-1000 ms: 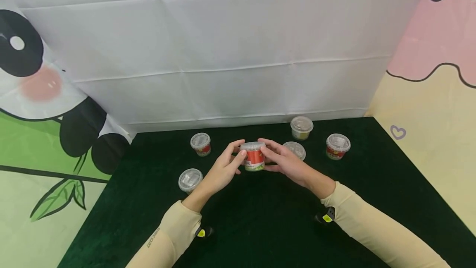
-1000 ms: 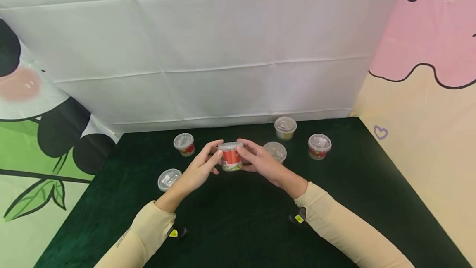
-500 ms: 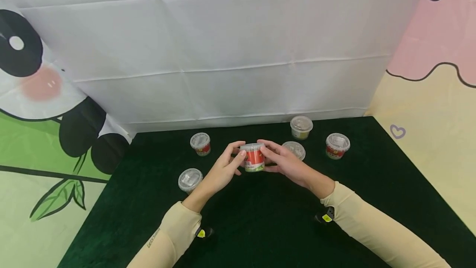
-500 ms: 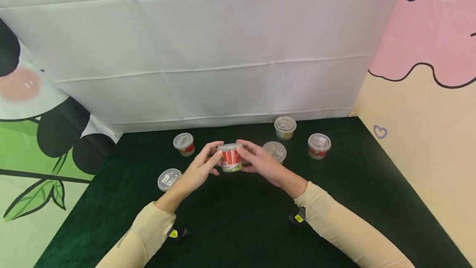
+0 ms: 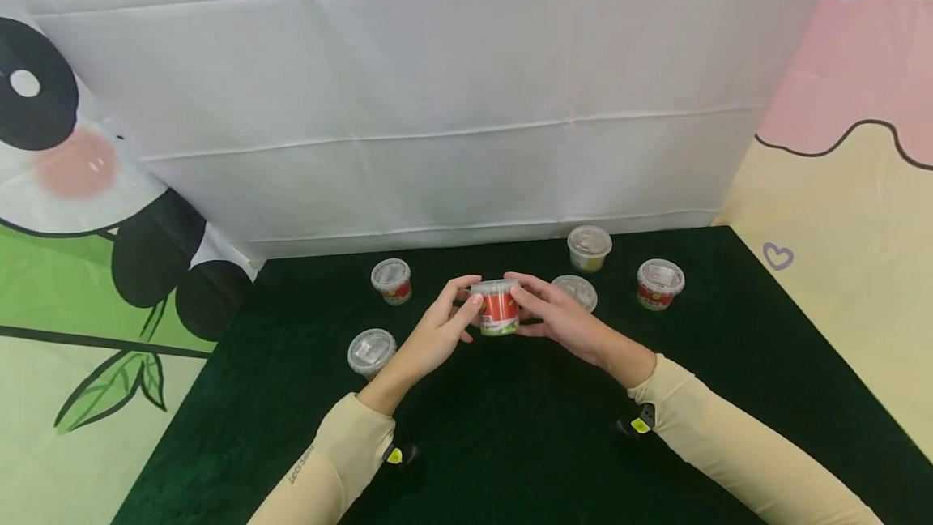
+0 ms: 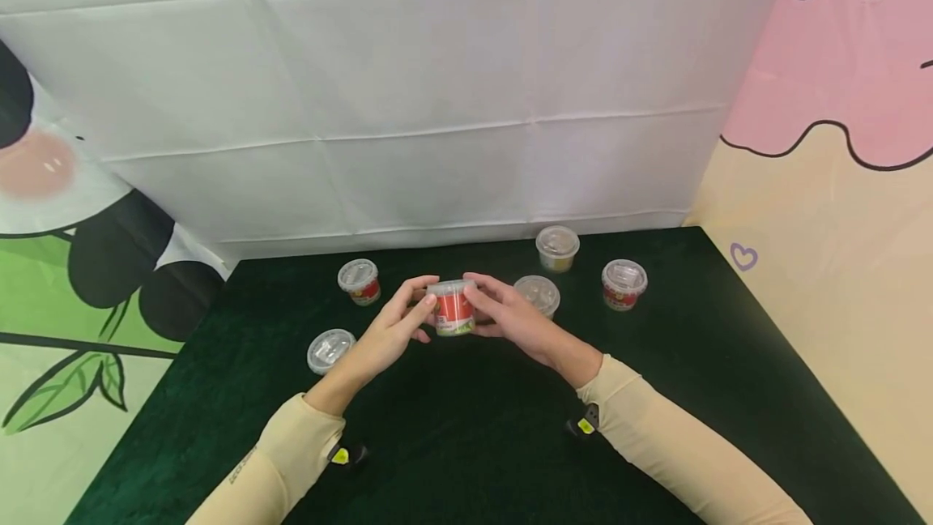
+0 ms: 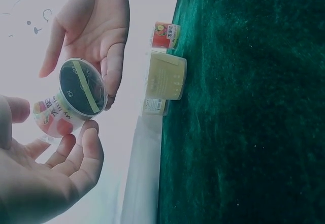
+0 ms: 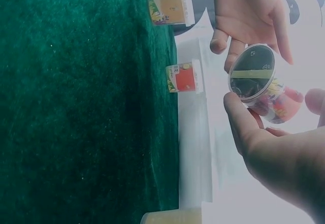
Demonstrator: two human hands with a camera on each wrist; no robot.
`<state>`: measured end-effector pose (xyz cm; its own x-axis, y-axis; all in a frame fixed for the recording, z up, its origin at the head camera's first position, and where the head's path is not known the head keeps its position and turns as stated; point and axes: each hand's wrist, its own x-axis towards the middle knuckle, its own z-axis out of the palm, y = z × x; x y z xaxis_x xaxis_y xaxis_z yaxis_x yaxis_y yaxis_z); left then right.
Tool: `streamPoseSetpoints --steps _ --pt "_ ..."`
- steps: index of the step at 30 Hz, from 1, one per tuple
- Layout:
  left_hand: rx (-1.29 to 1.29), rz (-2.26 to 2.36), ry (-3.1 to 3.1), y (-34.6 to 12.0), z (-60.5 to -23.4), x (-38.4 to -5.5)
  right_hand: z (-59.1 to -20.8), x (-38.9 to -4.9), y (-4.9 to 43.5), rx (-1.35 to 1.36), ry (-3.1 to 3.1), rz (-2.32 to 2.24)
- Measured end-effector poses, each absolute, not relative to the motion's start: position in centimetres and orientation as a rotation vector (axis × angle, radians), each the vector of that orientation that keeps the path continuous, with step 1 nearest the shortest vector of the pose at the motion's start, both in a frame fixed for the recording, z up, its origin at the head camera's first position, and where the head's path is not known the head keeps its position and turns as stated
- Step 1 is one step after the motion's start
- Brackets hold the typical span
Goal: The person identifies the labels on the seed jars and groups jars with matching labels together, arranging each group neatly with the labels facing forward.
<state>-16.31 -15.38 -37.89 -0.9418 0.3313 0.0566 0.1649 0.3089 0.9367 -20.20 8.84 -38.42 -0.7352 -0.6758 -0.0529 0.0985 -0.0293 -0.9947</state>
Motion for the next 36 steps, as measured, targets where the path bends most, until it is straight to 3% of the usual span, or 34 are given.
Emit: streamPoseSetpoints --steps 36 --pt "0.448 1.705 2.476 -14.96 -38.13 -16.51 -39.05 -20.34 8.28 -0.516 1.667 -1.87"
